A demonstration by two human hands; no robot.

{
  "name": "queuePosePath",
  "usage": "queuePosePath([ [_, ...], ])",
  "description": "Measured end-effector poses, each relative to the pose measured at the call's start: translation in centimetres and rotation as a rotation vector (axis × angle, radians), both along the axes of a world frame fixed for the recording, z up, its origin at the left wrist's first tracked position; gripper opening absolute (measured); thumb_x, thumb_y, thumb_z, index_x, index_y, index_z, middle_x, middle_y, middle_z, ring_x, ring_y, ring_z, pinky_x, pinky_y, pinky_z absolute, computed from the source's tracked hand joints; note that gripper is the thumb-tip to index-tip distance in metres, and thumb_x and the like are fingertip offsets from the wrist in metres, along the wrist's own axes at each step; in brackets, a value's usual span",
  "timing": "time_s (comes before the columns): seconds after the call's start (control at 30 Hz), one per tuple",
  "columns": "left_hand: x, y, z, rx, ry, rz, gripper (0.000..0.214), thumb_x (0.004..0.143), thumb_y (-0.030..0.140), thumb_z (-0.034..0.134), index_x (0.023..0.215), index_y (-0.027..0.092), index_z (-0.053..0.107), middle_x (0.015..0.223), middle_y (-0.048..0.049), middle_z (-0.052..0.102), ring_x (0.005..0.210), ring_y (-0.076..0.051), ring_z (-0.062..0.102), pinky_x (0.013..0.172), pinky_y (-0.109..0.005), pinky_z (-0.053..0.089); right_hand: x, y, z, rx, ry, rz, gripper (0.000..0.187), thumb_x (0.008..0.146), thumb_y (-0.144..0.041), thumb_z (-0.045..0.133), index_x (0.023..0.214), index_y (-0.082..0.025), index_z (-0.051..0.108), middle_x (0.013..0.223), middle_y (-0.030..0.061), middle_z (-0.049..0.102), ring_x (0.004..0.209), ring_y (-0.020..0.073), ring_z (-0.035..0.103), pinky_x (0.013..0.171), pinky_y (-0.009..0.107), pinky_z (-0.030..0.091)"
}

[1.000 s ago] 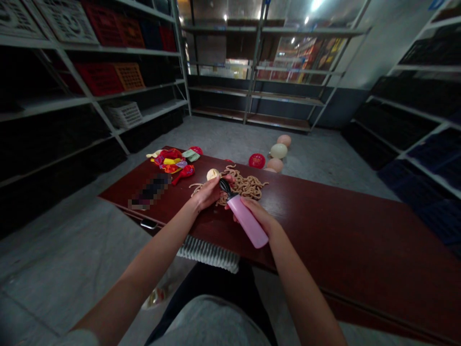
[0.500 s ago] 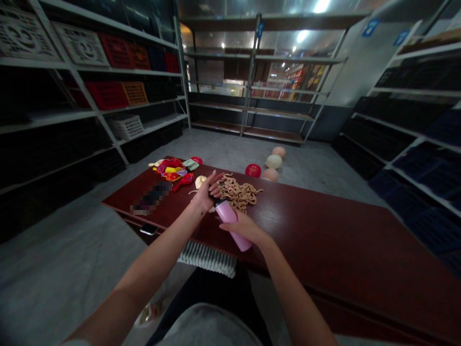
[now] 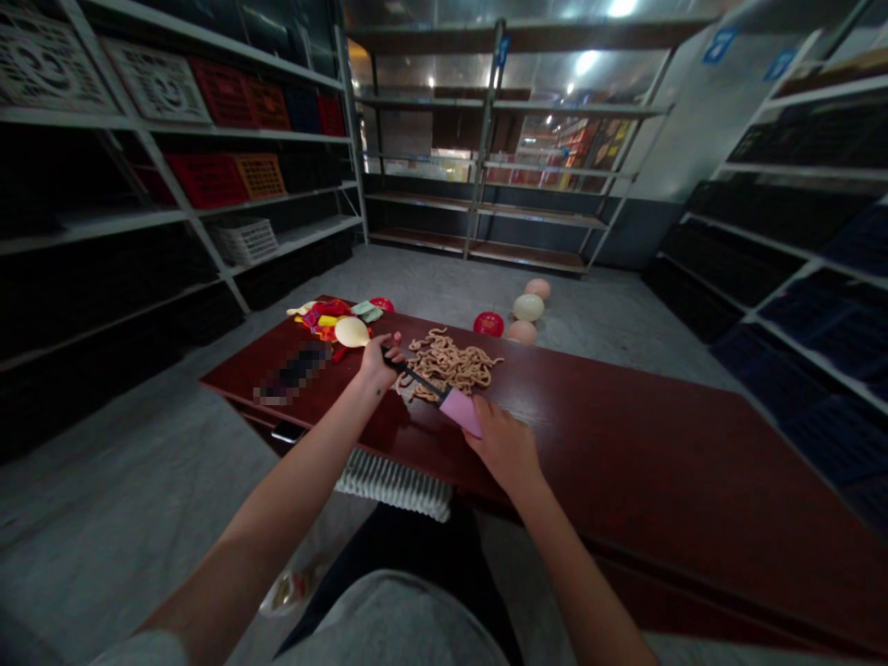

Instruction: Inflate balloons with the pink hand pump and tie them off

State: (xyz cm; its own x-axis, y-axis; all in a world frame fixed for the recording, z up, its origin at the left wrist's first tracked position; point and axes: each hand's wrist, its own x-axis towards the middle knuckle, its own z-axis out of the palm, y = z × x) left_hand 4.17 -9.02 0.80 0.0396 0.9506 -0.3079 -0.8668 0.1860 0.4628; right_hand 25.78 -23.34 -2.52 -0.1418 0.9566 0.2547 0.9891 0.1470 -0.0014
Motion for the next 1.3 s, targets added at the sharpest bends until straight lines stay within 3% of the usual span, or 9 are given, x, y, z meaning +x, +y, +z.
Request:
queuePosePath([
  [0.27,-0.7,0.5,1.9,0.022,-0.003,0.128,0.033,0.099,0.034,0.044,0.074,0.016,0.052,0.054,0.0043,0.045,0.033,-0.003,0.025,0.036,-0.018,0.019,3.3,1.3,-1.9,0.176,-0.123,-0.029,0.044,0.087,-0.035,0.059,0.129,-0.022,0.054,0.101,0.0098,0.07,0.089,0.0255,0.062,0.071,0.034,0.038],
  [0.37,-0.5,0.4,3.0,0.069,0.01,0.184,0.041,0.097,0.041,0.049,0.064,0.018,0.041,0.051,0.0055,0.039,0.034,-0.003,0.024,0.037,-0.018,0.019,3.9,2.1,-2.5,0.229,-0.083,-0.072,0.039,0.087,-0.039,0.059,0.121,-0.02,0.058,0.099,0.0101,0.07,0.087,0.0249,0.062,0.072,0.034,0.037],
  [0.53,0.0,0.0,4.2,0.207,0.022,0.258,0.043,0.099,0.031,0.045,0.06,0.019,0.03,0.049,0.0062,0.032,0.035,-0.004,0.023,0.038,-0.019,0.019,4.6,2.7,-3.2,0.27,0.11,-0.259,0.037,0.083,-0.043,0.061,0.112,-0.021,0.06,0.1,0.008,0.069,0.087,0.0241,0.062,0.067,0.032,0.037],
  [0.63,1.0,-0.2,4.4,0.226,0.049,0.291,0.043,0.1,0.029,0.042,0.06,0.019,0.03,0.049,0.0066,0.029,0.035,-0.004,0.023,0.038,-0.02,0.018,5.1,3.0,-3.4,0.264,0.178,-0.269,0.036,0.082,-0.041,0.061,0.109,-0.019,0.06,0.099,0.0097,0.069,0.087,0.0247,0.061,0.07,0.032,0.039],
  [0.9,6.1,-1.4,4.0,0.311,0.099,0.288,0.048,0.097,0.037,0.051,0.058,0.02,0.029,0.049,0.006,0.029,0.035,-0.005,0.021,0.039,-0.024,0.018,5.5,3.1,-3.5,0.309,0.271,-0.234,0.035,0.08,-0.04,0.061,0.107,-0.017,0.061,0.1,0.012,0.069,0.088,0.0261,0.06,0.078,0.035,0.043],
  [1.1,11.1,-3.4,2.3,0.28,0.121,0.225,0.047,0.099,0.035,0.046,0.058,0.02,0.029,0.048,0.0051,0.032,0.035,-0.006,0.023,0.04,-0.025,0.018,5.2,2.6,-3.1,0.304,0.244,-0.234,0.033,0.08,-0.041,0.062,0.102,-0.017,0.063,0.095,0.0119,0.07,0.083,0.0249,0.061,0.075,0.033,0.041],
  [1.3,11.3,-3.8,1.0,0.199,0.123,0.222,0.046,0.097,0.038,0.048,0.06,0.021,0.027,0.048,0.0061,0.031,0.035,-0.006,0.024,0.04,-0.024,0.02,5.1,2.5,-3.4,0.311,0.174,-0.236,0.04,0.083,-0.045,0.059,0.113,-0.018,0.063,0.1,0.0104,0.071,0.085,0.0245,0.061,0.072,0.032,0.037],
])
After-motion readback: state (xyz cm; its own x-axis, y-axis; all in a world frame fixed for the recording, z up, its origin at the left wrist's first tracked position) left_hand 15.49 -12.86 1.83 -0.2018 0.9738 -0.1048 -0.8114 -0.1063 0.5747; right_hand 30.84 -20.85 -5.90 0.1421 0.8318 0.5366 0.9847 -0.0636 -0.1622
